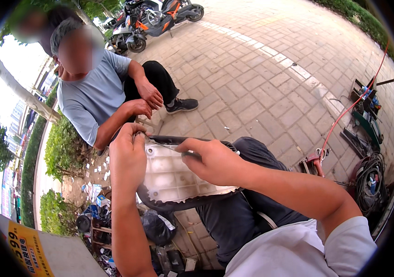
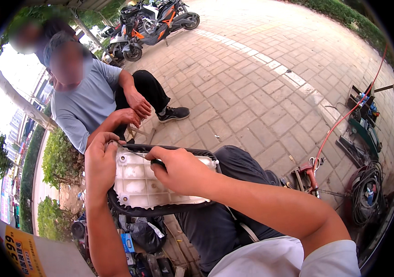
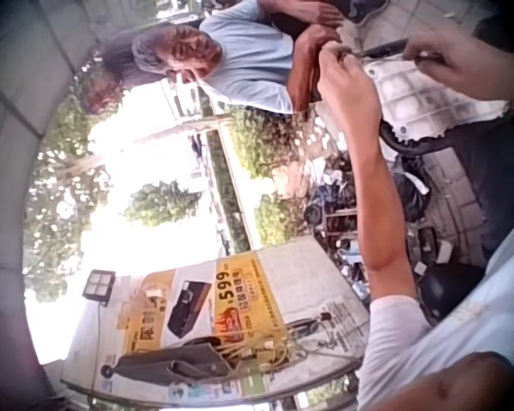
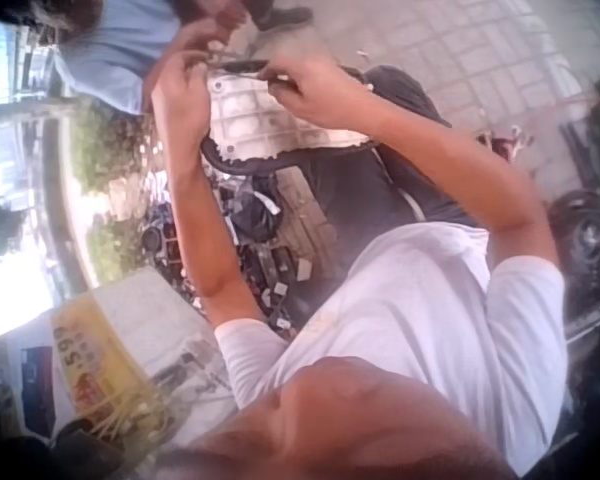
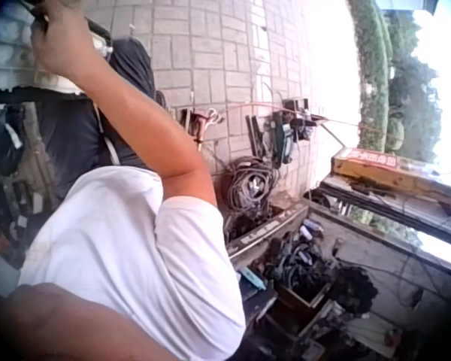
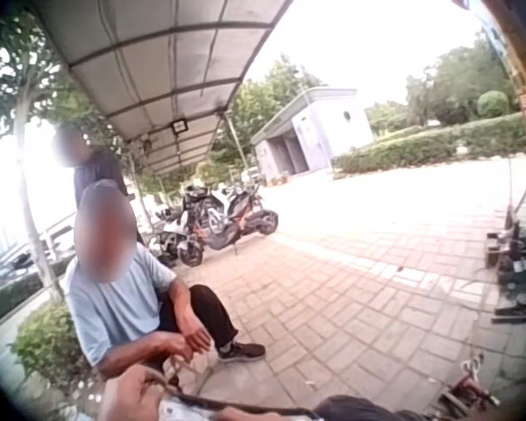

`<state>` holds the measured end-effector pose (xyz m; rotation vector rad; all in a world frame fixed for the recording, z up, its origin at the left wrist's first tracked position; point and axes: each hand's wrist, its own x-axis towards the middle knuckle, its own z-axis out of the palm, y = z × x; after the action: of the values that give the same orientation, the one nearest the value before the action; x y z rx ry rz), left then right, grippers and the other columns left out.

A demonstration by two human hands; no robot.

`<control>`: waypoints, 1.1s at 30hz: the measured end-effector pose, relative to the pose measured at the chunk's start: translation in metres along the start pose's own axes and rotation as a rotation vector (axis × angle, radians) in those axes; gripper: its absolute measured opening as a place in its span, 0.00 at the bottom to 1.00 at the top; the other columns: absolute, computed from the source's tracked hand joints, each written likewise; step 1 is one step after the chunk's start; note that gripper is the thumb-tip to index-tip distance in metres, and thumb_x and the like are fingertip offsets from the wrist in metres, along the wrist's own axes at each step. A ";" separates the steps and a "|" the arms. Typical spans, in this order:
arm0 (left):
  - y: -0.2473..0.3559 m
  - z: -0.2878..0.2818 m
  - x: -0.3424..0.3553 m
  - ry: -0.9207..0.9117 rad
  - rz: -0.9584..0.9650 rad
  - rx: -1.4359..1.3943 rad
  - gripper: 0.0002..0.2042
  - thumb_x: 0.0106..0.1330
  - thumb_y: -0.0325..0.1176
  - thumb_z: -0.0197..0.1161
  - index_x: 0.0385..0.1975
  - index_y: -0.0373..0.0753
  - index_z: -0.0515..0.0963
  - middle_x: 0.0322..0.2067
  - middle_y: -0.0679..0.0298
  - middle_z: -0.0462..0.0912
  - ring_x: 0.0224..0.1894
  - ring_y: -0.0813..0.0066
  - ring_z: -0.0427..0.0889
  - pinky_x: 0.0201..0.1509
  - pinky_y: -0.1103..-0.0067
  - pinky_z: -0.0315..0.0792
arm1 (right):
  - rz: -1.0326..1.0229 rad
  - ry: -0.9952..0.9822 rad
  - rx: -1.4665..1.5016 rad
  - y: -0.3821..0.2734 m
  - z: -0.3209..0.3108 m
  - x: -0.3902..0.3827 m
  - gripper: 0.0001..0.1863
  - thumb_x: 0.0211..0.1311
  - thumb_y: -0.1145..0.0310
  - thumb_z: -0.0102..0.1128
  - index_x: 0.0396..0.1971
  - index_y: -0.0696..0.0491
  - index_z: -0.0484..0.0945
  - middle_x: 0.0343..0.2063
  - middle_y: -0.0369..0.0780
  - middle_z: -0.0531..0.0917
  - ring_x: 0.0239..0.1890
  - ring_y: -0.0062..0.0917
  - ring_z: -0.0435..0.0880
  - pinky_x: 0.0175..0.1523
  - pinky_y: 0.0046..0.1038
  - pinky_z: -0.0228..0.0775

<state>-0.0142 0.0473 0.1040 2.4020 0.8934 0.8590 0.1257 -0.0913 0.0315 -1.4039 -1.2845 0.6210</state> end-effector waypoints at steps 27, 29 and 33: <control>-0.018 -0.003 -0.004 -0.003 -0.025 -0.015 0.07 0.66 0.26 0.55 0.39 0.31 0.77 0.33 0.49 0.85 0.36 0.57 0.85 0.43 0.68 0.75 | -0.106 0.181 -0.201 0.005 0.042 -0.008 0.14 0.63 0.72 0.57 0.48 0.56 0.76 0.31 0.52 0.83 0.33 0.48 0.83 0.38 0.42 0.74; -0.016 -0.001 0.000 -0.036 0.006 0.006 0.09 0.65 0.28 0.56 0.40 0.30 0.77 0.35 0.46 0.85 0.40 0.50 0.85 0.47 0.64 0.76 | -0.090 0.185 -0.163 0.002 0.033 -0.008 0.12 0.63 0.73 0.57 0.46 0.56 0.77 0.34 0.53 0.84 0.35 0.49 0.84 0.39 0.41 0.75; -0.014 -0.003 -0.002 -0.122 -0.007 -0.055 0.14 0.61 0.28 0.61 0.45 0.28 0.79 0.38 0.47 0.86 0.46 0.58 0.86 0.53 0.72 0.75 | -0.090 0.193 -0.114 0.003 0.032 -0.011 0.12 0.63 0.74 0.58 0.46 0.57 0.78 0.35 0.53 0.84 0.35 0.48 0.84 0.40 0.39 0.76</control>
<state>-0.0228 0.0562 0.0975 2.3742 0.8209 0.7159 0.0958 -0.0893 0.0166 -1.4529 -1.2360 0.3470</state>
